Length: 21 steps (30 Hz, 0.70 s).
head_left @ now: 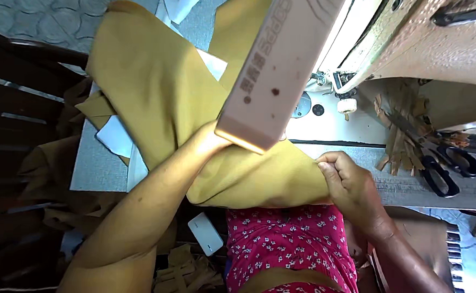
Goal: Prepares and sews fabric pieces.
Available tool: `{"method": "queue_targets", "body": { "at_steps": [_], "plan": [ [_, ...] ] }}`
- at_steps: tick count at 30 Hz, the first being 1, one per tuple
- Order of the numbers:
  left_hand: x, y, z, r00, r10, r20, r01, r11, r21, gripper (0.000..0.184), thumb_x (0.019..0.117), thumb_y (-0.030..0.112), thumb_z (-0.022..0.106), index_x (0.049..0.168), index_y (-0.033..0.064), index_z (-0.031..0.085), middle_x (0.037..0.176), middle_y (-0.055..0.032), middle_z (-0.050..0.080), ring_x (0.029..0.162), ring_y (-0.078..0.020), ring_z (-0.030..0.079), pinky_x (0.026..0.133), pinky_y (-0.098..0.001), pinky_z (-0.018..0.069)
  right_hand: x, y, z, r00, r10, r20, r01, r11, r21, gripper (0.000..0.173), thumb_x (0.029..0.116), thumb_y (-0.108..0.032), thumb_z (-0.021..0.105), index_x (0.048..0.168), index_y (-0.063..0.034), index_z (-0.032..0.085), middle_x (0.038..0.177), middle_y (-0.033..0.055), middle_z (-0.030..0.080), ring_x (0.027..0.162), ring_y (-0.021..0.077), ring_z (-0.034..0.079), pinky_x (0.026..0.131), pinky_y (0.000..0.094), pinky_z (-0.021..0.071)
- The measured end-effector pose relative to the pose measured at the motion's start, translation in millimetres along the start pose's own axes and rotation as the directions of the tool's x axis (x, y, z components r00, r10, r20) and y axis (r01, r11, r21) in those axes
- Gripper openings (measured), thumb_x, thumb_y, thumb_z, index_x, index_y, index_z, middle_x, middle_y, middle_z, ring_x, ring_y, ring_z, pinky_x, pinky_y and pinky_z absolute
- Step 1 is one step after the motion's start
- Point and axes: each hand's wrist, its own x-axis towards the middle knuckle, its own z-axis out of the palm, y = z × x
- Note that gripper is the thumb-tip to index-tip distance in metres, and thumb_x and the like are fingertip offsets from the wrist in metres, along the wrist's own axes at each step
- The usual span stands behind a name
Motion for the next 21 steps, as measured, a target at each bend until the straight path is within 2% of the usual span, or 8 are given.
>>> {"method": "queue_targets", "body": {
  "at_steps": [2,5,8,13,14,16,19,21],
  "plan": [
    [9.3,-17.5,-2.8,0.984,-0.156,0.090,0.157,0.988,-0.004,0.012,0.0950,0.036,0.068,0.096,0.0258,0.074,0.092,0.0079,0.069,0.084,-0.0046,0.065,0.075,-0.0310,0.0546,7.7,5.0,-0.5,0.998,0.027,0.049,-0.026,0.999,-0.021,0.020,0.1013,-0.012,0.051,0.113,-0.0027,0.064,0.066,0.0023,0.058,0.055,0.0106,0.054,0.052,0.0268,0.0478],
    [37.3,-21.8,-1.2,0.949,-0.298,0.100,0.290,0.953,0.088,0.021,0.0877,0.040,0.074,0.078,0.0223,0.072,0.072,0.0026,0.064,0.065,-0.0118,0.059,0.060,-0.0395,0.0490,13.2,13.7,10.6,0.992,-0.098,0.075,0.113,0.968,-0.226,0.027,0.0990,-0.004,0.053,0.121,-0.0047,0.068,0.078,0.0153,0.067,0.061,0.0316,0.067,0.052,0.0467,0.0549],
    [63.3,8.0,-7.7,0.922,-0.376,0.094,0.359,0.920,0.154,0.027,0.0792,0.039,0.077,0.061,0.0233,0.066,0.058,0.0061,0.056,0.055,-0.0104,0.052,0.052,-0.0391,0.0389,11.5,16.0,16.2,0.972,-0.215,0.098,0.236,0.900,-0.367,0.047,0.0907,0.005,0.058,0.132,-0.0147,0.072,0.070,0.0146,0.057,0.054,0.0306,0.059,0.046,0.0406,0.0474],
    [59.7,29.6,-5.5,0.970,-0.239,-0.050,0.244,0.943,0.226,0.024,0.0768,0.040,0.073,0.061,0.0253,0.065,0.056,0.0085,0.054,0.055,-0.0091,0.052,0.050,-0.0396,0.0390,12.8,11.4,17.4,0.986,-0.132,0.097,0.159,0.913,-0.376,0.043,0.0929,0.004,0.058,0.130,-0.0128,0.073,0.073,0.0142,0.059,0.056,0.0296,0.061,0.047,0.0396,0.0475],
    [61.3,56.7,-12.5,0.952,-0.306,-0.006,0.299,0.924,0.238,0.022,0.0812,0.032,0.075,0.065,0.0185,0.068,0.061,0.0033,0.059,0.060,-0.0132,0.056,0.055,-0.0417,0.0426,13.8,9.7,16.9,0.988,-0.112,0.104,0.143,0.917,-0.372,0.043,0.0931,0.004,0.057,0.130,-0.0117,0.072,0.074,0.0150,0.060,0.057,0.0306,0.062,0.048,0.0405,0.0481],
    [73.4,117.2,-28.3,0.816,-0.562,0.136,0.519,0.816,0.255,0.018,0.0949,0.016,0.072,0.082,0.0037,0.070,0.080,-0.0091,0.065,0.081,-0.0236,0.060,0.074,-0.0478,0.0448,15.8,7.2,15.3,0.989,-0.090,0.120,0.128,0.922,-0.365,0.042,0.0928,0.004,0.058,0.129,-0.0104,0.072,0.075,0.0160,0.061,0.057,0.0320,0.063,0.048,0.0415,0.0485],
    [53.0,112.4,-11.1,0.924,-0.372,-0.084,0.379,0.873,0.308,0.012,0.0921,0.015,0.072,0.087,0.0038,0.074,0.096,-0.0139,0.067,0.094,-0.0302,0.064,0.081,-0.0520,0.0458,18.1,5.9,13.6,0.987,-0.067,0.147,0.116,0.929,-0.352,0.042,0.0928,0.005,0.059,0.129,-0.0104,0.072,0.077,0.0167,0.062,0.059,0.0324,0.064,0.049,0.0423,0.0497],
    [39.7,102.3,8.3,0.946,-0.164,-0.281,0.261,0.898,0.355,0.016,0.0886,0.013,0.074,0.103,0.0071,0.076,0.114,-0.0197,0.067,0.111,-0.0387,0.061,0.097,-0.0582,0.0407,19.3,5.1,13.0,0.985,-0.045,0.164,0.101,0.932,-0.349,0.041,0.0939,0.004,0.059,0.130,-0.0112,0.072,0.079,0.0166,0.063,0.061,0.0324,0.065,0.050,0.0432,0.0506]
  ]
}}
